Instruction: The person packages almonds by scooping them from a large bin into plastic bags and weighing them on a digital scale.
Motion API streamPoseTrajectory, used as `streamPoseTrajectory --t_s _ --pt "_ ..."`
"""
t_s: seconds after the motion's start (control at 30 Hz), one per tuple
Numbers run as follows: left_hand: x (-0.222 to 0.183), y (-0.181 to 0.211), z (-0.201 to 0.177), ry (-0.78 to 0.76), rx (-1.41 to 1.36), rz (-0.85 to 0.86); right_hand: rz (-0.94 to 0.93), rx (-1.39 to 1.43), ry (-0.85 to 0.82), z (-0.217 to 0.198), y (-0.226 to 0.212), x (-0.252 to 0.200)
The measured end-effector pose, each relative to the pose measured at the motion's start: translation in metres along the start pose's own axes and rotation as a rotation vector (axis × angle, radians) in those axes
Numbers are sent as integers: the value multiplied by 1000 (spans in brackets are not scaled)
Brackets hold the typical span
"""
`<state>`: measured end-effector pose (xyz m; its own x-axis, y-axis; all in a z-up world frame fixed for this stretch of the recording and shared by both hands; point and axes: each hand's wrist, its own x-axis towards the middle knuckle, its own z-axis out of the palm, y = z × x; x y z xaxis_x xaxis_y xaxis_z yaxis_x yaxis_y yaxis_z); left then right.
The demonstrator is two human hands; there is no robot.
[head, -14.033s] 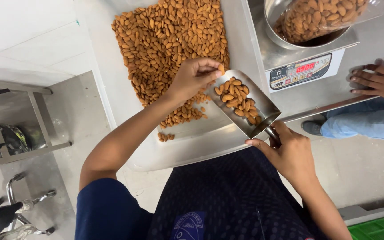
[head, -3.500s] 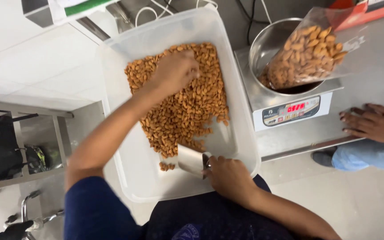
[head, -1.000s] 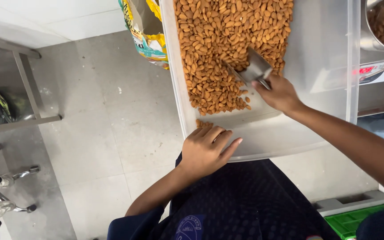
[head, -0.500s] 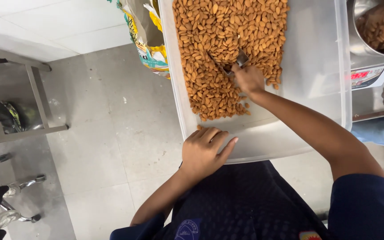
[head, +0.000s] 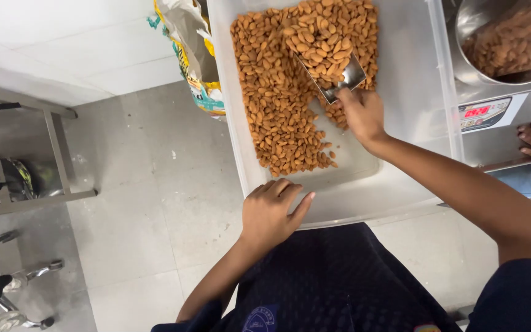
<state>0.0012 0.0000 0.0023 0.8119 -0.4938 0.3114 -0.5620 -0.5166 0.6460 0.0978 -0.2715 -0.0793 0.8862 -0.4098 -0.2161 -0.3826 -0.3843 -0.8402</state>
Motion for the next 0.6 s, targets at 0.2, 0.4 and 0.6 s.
streamPoseTrajectory --t_s 0.2,0.4,0.6 --pt "47 -10 -29 -223 -331 -6 29 13 -32 -33 -17 -28" --pt "145 -31 -37 -21 -12 242 -3 -111 -112 -66 -5 -70" --pt "182 -28 -14 -129 35 485 7 -236 -160 -93 -7 -113"
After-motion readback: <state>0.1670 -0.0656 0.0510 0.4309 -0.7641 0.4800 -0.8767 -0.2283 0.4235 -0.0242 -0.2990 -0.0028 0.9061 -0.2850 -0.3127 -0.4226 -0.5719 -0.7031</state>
